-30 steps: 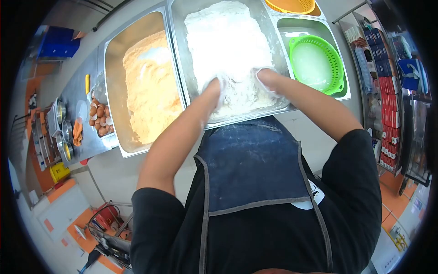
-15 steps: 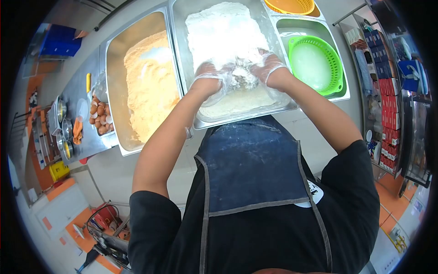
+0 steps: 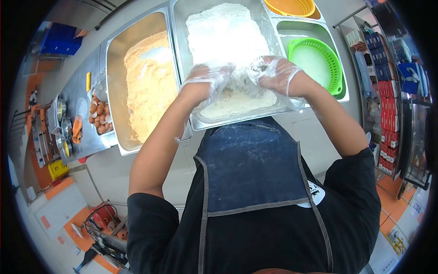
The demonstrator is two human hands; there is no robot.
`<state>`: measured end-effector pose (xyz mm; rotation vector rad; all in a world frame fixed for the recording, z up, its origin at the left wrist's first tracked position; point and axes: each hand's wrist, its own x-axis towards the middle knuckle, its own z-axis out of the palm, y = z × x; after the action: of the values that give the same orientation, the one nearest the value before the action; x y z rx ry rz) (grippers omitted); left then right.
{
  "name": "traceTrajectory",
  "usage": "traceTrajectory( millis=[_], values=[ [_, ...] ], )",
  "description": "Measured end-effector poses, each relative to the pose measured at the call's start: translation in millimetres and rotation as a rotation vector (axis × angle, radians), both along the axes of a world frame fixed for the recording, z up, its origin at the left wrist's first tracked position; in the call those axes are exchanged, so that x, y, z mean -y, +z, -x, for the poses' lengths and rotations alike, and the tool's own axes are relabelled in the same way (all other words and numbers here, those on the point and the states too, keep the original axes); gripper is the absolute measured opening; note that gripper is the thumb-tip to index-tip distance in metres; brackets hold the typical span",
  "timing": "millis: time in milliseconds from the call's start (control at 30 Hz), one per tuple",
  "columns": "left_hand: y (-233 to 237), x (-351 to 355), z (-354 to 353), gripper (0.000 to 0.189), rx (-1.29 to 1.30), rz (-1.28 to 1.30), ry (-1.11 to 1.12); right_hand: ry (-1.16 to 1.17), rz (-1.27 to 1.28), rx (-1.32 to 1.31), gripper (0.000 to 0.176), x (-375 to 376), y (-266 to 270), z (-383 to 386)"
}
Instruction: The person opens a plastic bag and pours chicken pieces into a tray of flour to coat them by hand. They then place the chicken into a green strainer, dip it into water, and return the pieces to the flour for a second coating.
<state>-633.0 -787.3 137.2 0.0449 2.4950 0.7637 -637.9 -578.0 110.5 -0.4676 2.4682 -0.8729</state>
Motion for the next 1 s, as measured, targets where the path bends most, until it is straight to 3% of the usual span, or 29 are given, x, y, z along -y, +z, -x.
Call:
traceTrajectory(
  millis=[67, 100, 133, 167, 233, 267, 300, 333, 400, 433, 467, 533, 600, 667, 700, 733, 800, 900, 933, 1000],
  values=[
    [-15.1, 7.2, 11.8, 0.053, 0.043, -0.038, 0.045, -0.1, -0.106, -0.065, 0.056, 7.0, 18.4, 4.3],
    [-30.6, 9.5, 20.7, 0.058, 0.086, -0.076, 0.089, -0.031, 0.031, 0.135, 0.052, 5.2, 15.8, 21.3],
    [-61.9, 9.0, 34.5, 0.058, 0.091, -0.075, 0.089, -0.04, -0.063, 0.056, 0.048, 10.7, 3.6, 33.2],
    [-106.6, 8.3, 53.4, 0.06, -0.017, -0.071, 0.114, -0.047, -0.157, -0.027, 0.045, 18.8, -16.8, 47.1],
    [-172.9, 5.6, 66.6, 0.062, -0.125, -0.067, 0.139, 0.237, -0.448, -0.045, 0.041, 26.8, -90.8, 93.7],
    [-197.5, 2.1, 66.8, 0.063, -0.15, -0.037, 0.229, 0.237, -0.449, -0.044, 0.041, 32.4, -124.4, 87.2],
    [-208.7, -1.7, 67.4, 0.063, -0.175, -0.007, 0.319, 0.043, -0.351, -0.037, 0.04, 38.9, -154.8, 81.2],
    [-202.9, -7.4, 66.0, 0.063, -0.177, -0.007, 0.321, -0.151, -0.25, -0.031, 0.039, 48.6, -155.4, 77.6],
    [-199.1, -17.7, 53.5, 0.062, -0.01, 0.084, 0.206, 0.202, -0.316, -0.021, 0.041, 66.5, -147.9, 56.9],
    [-206.6, -17.4, 45.3, 0.062, 0.08, -0.157, 0.257, 0.119, -0.308, -0.208, 0.044, 71.3, -155.9, 41.2],
    [-211.2, -10.6, 43.0, 0.062, 0.081, -0.157, 0.255, 0.116, -0.309, -0.206, 0.044, 64.6, -158.1, 40.2],
    [-176.3, 5.8, 19.9, 0.061, 0.286, -0.243, -0.032, 0.427, -0.226, 0.083, 0.046, 43.4, -128.1, 34.4],
    [-169.9, 14.8, 6.7, 0.059, 0.203, -0.24, 0.012, 0.506, -0.163, 0.061, 0.043, 24.7, -129.1, 35.5],
    [-167.9, 14.7, 7.0, 0.058, 0.072, -0.236, 0.093, -0.037, 0.014, 0.223, 0.039, 16.9, -117.1, 31.5],
    [-172.9, 11.4, 7.4, 0.057, 0.088, -0.258, 0.136, -0.192, 0.118, 0.396, 0.039, 16.8, -131.5, 29.2],
    [-179.7, 6.1, 7.2, 0.057, 0.109, -0.294, 0.188, -0.193, 0.119, 0.395, 0.039, 22.5, -152.0, 24.3],
    [-196.4, -11.7, 8.1, 0.057, 0.195, -0.436, 0.342, -0.549, 0.477, 0.629, 0.04, 41.3, -181.3, 22.3],
    [-200.4, -24.7, 12.1, 0.056, 0.352, -0.706, 0.569, -0.561, 0.597, 0.731, 0.043, 46.2, -157.2, 24.4],
    [-190.0, -24.1, 13.0, 0.056, 0.397, -0.769, 0.611, -0.532, 0.693, 0.824, 0.045, 46.8, -145.8, 24.9],
    [-159.9, -17.0, 15.4, 0.055, 0.439, -0.801, 0.628, -0.53, 0.718, 0.763, 0.05, 32.3, -119.5, 19.6]
  ],
)
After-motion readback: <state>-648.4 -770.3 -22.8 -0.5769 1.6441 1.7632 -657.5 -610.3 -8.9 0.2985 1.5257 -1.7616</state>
